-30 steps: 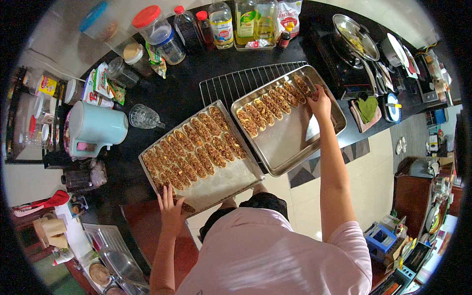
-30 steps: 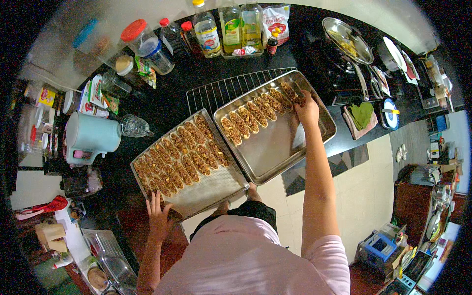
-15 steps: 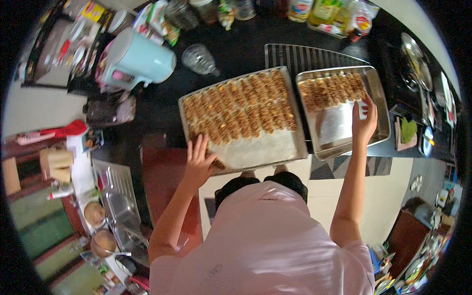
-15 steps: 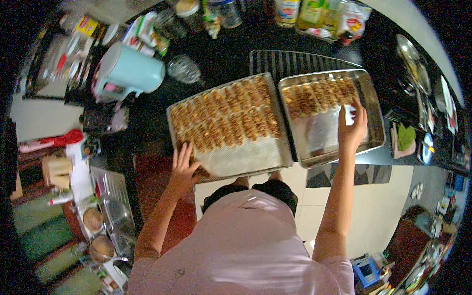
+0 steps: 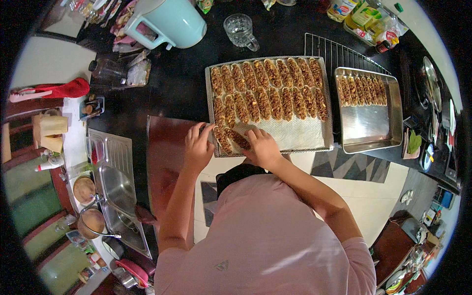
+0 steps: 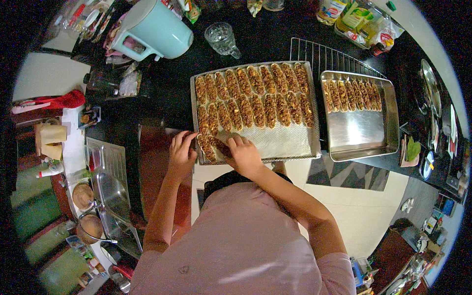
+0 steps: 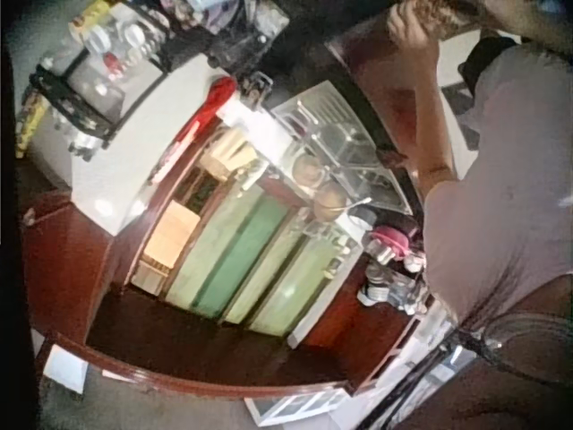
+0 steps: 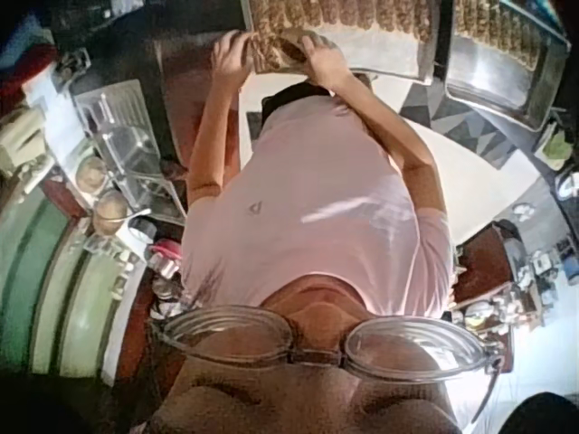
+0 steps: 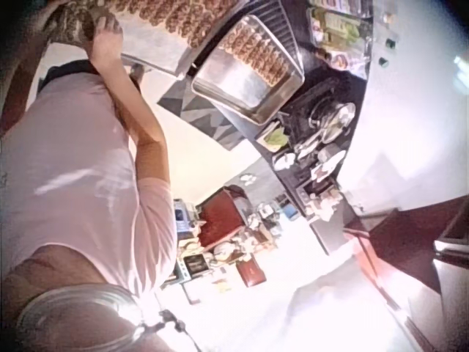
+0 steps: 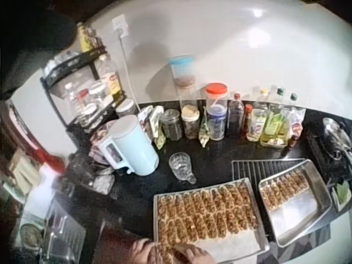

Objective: The person fills small pastry shells with a crumbly mixture using a spoon, then places the filled pastries onto a wire rack. The person later transfers the pastries from the wire rack to a metal baking tray.

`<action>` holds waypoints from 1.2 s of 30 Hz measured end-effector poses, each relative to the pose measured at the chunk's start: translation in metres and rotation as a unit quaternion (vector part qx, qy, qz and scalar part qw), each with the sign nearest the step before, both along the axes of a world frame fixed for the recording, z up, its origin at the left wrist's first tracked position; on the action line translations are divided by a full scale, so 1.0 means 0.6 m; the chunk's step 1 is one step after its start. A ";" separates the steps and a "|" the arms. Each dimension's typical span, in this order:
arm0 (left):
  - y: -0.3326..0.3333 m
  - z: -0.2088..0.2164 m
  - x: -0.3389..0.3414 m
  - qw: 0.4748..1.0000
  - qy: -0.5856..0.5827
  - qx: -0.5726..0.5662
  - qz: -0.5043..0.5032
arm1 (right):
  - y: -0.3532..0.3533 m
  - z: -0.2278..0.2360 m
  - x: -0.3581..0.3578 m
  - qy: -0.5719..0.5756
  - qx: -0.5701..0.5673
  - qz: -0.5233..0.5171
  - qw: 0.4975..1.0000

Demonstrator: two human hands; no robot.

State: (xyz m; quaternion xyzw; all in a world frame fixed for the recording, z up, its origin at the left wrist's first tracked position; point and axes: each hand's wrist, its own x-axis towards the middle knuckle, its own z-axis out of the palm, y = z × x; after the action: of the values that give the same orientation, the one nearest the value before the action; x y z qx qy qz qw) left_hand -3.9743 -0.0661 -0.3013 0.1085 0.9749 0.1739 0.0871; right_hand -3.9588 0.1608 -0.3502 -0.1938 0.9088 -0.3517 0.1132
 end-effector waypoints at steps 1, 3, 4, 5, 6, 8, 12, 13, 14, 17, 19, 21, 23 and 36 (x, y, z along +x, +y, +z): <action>-0.001 0.001 0.002 1.000 0.006 -0.004 -0.014 | -0.005 0.000 0.001 -0.005 0.004 0.000 1.000; -0.003 0.008 0.002 1.000 -0.007 0.006 -0.022 | -0.013 0.001 0.004 -0.013 0.011 -0.001 1.000; -0.004 0.008 0.002 1.000 -0.013 0.011 -0.026 | -0.015 0.000 0.006 -0.022 0.015 -0.004 1.000; -0.005 0.005 0.001 0.999 -0.006 0.005 -0.032 | -0.017 -0.001 0.008 -0.031 0.020 -0.007 0.999; -0.007 0.001 -0.002 0.999 -0.006 0.004 -0.037 | -0.018 -0.002 0.009 -0.039 0.025 -0.013 0.999; -0.013 -0.007 -0.004 0.999 -0.007 0.000 -0.046 | -0.019 -0.004 0.011 -0.037 0.004 -0.025 0.999; -0.014 -0.004 -0.010 0.999 -0.016 0.024 -0.043 | -0.019 -0.001 0.013 -0.027 -0.027 -0.046 0.998; -0.013 -0.001 -0.011 0.999 -0.012 0.023 -0.040 | -0.019 0.001 0.012 -0.027 -0.035 -0.050 0.998; -0.012 0.000 -0.011 0.999 -0.007 0.021 -0.038 | -0.019 0.002 0.012 -0.027 -0.044 -0.054 0.997; -0.032 -0.041 0.001 0.978 -0.067 0.184 0.070 | -0.019 0.009 0.013 -0.023 -0.051 -0.057 0.997; -0.031 -0.058 0.009 0.936 -0.153 0.256 0.185 | -0.019 0.010 0.015 -0.018 -0.051 -0.060 0.997; -0.027 -0.062 0.014 0.895 -0.222 0.286 0.260 | -0.019 0.008 0.016 -0.011 -0.052 -0.064 0.997; -0.017 -0.053 0.013 0.871 -0.276 0.279 0.297 | -0.018 0.002 0.017 0.002 -0.050 -0.068 0.996; 0.019 -0.038 0.035 0.819 -0.316 0.298 0.375 | -0.013 0.002 0.018 0.013 -0.072 -0.060 0.996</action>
State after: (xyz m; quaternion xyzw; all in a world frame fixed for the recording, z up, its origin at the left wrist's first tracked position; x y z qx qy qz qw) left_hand -3.9533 -0.0549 -0.3242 -0.3054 0.7598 0.4999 0.2821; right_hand -3.9478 0.1530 -0.3487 -0.1516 0.8923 -0.4200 0.0658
